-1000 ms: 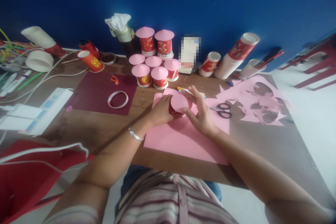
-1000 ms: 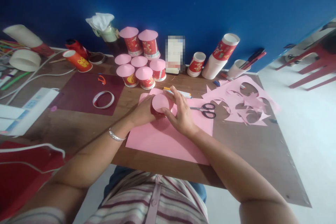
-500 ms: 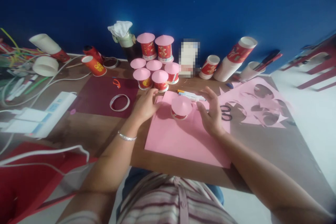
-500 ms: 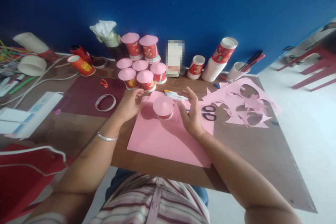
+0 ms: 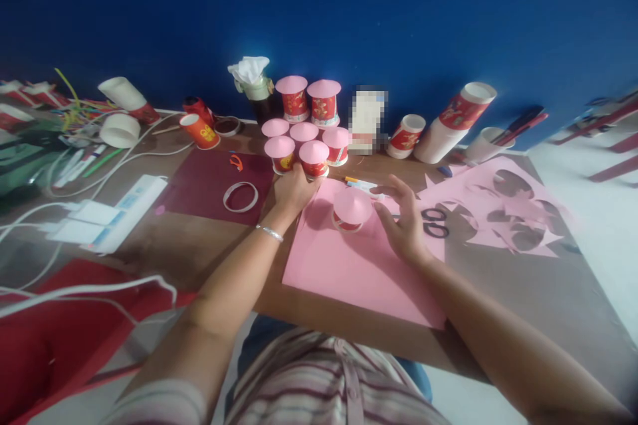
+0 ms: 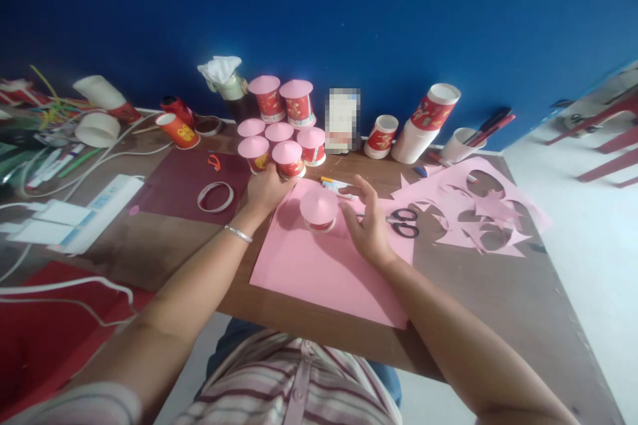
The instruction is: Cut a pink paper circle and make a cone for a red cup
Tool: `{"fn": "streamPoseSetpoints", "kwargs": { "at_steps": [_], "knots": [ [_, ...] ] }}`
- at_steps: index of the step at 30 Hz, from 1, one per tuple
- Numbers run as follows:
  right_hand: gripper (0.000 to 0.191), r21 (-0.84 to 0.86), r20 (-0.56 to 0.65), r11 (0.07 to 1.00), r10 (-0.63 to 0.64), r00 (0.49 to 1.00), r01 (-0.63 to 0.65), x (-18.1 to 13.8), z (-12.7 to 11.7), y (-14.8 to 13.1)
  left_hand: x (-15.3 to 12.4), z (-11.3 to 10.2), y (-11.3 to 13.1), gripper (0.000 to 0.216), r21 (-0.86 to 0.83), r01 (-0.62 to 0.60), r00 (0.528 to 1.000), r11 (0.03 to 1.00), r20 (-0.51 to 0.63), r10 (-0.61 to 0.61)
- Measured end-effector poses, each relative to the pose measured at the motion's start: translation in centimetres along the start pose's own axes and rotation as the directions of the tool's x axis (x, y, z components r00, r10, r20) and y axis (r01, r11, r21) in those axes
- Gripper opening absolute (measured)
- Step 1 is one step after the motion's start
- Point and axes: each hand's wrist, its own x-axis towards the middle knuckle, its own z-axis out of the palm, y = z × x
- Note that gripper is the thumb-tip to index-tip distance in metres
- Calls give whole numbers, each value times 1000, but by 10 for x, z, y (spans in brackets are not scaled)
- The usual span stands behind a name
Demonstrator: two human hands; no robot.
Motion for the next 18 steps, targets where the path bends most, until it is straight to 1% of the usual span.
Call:
{"fn": "streamPoseSetpoints", "kwargs": {
  "at_steps": [2, 5, 9, 13, 18],
  "knots": [
    [52, -10, 8, 1000, 2, 1000, -2, 0, 0, -1, 4, 3, 1, 70, -19, 1, 1000, 1000, -6, -1],
    [51, -33, 30, 999, 6, 1000, -5, 1, -1, -1, 8, 3, 4, 69, -69, 9, 1000, 998, -15, -10],
    [51, -52, 70, 999, 12, 997, -8, 1, -1, -1, 8, 2, 5, 66, -116, 14, 1000, 993, -24, -17],
    [51, -66, 88, 998, -8, 996, 13, 1, -1, 1, 3, 1, 2, 67, -130, 16, 999, 991, -32, -20],
    [49, -83, 91, 996, -1, 996, 8, 2, 0, 2, 1, 0, 1, 68, -121, 16, 999, 992, -38, -20]
  ]
}}
